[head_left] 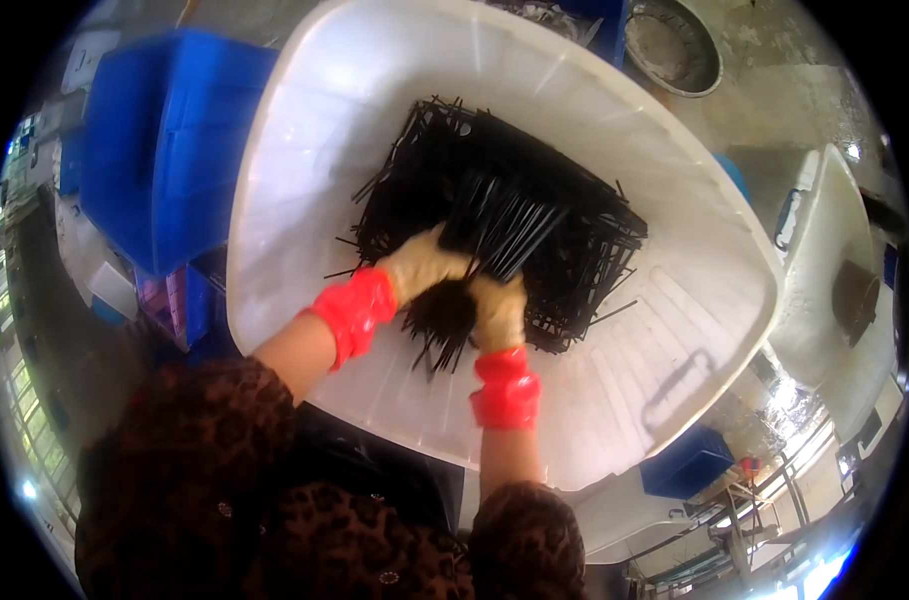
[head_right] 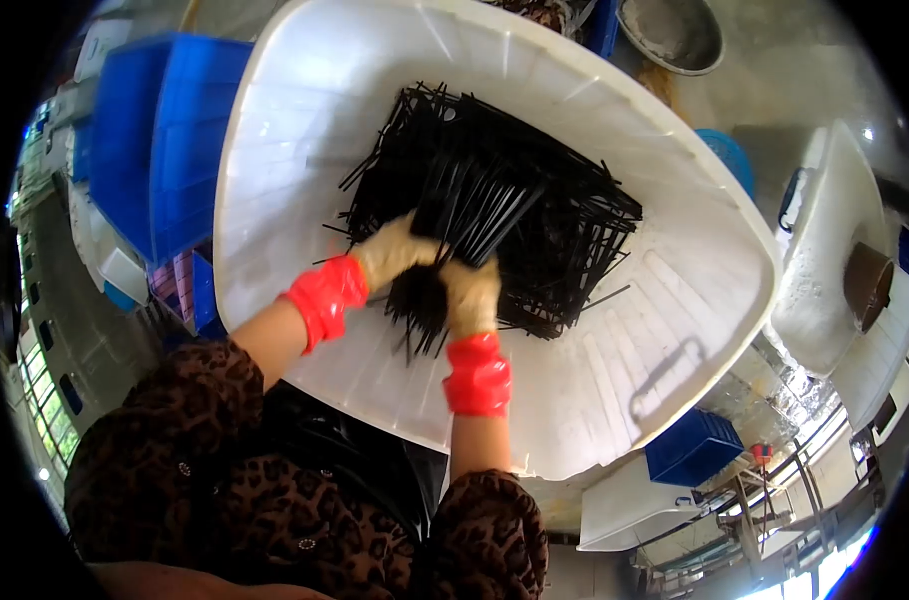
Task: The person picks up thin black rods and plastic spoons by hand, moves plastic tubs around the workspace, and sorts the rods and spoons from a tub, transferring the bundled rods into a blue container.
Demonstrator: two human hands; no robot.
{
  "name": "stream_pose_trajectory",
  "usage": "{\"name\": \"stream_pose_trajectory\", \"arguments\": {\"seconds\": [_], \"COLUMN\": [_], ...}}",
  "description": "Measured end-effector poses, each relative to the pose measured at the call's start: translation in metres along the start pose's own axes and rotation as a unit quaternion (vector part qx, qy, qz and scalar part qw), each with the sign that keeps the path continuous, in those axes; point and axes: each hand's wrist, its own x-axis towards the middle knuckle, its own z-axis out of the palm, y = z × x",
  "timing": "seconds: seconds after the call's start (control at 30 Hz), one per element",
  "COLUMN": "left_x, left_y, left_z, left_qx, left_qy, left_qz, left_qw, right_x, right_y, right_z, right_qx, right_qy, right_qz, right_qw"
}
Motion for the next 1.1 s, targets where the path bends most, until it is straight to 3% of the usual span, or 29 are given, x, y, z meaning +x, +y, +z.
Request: {"name": "stream_pose_trajectory", "arguments": {"seconds": [0.03,0.07,0.13,0.3,0.37,0.57,0.73,0.8,0.83,0.87,0.9,0.93,1.0,1.07,1.1], "left_x": [-0.019,-0.038,-0.070,-0.111,-0.133,-0.237,-0.318,-0.339,-0.353,-0.366,-0.375,-0.383,-0.399,-0.405,-0.419], "left_y": [-0.008,-0.010,0.001,0.019,0.035,0.100,0.117,0.107,0.105,0.105,0.105,0.099,0.097,0.071,0.063], "left_z": [0.002,0.006,0.011,-0.021,-0.032,-0.060,-0.072,-0.069,-0.068,-0.067,-0.069,-0.072,-0.076,-0.067,-0.078], "left_qx": [-0.074,-0.148,-0.224,-0.193,-0.060,-0.039,0.024,-0.002,0.056,0.115,0.148,0.088,0.095,0.155,0.172], "left_qy": [0.007,0.014,0.108,0.044,0.018,-0.017,-0.028,-0.022,-0.017,-0.011,0.007,-0.008,0.000,0.004,-0.008], "left_qz": [-0.008,-0.018,-0.120,-0.103,-0.100,-0.005,0.045,0.080,0.097,0.112,0.083,0.100,0.106,0.095,0.090], "left_qw": [0.997,0.989,0.961,0.975,0.993,0.999,0.998,0.997,0.994,0.987,0.985,0.991,0.990,0.983,0.981], "right_x": [-0.037,-0.049,-0.068,-0.117,-0.145,-0.236,-0.319,-0.331,-0.339,-0.357,-0.364,-0.368,-0.350,-0.378,-0.403], "right_y": [-0.039,-0.026,-0.052,-0.069,-0.085,-0.123,-0.135,-0.109,-0.092,-0.108,-0.103,-0.090,-0.034,-0.035,-0.041], "right_z": [0.011,0.013,0.027,0.050,0.062,0.097,0.123,0.118,0.116,0.127,0.126,0.123,0.108,0.106,0.122], "right_qx": [-0.037,-0.023,-0.166,-0.022,-0.003,0.068,0.104,0.007,-0.048,0.052,0.006,-0.038,-0.179,-0.101,-0.239], "right_qy": [0.014,0.005,0.018,0.049,0.067,0.124,0.100,0.155,0.134,0.171,0.159,0.147,0.091,0.035,0.037], "right_qz": [0.052,0.070,0.167,0.119,0.098,0.091,-0.011,-0.067,-0.162,-0.045,-0.084,-0.117,-0.298,-0.301,-0.369], "right_qw": [0.998,0.997,0.972,0.991,0.993,0.986,0.990,0.986,0.977,0.983,0.984,0.981,0.933,0.948,0.897]}}
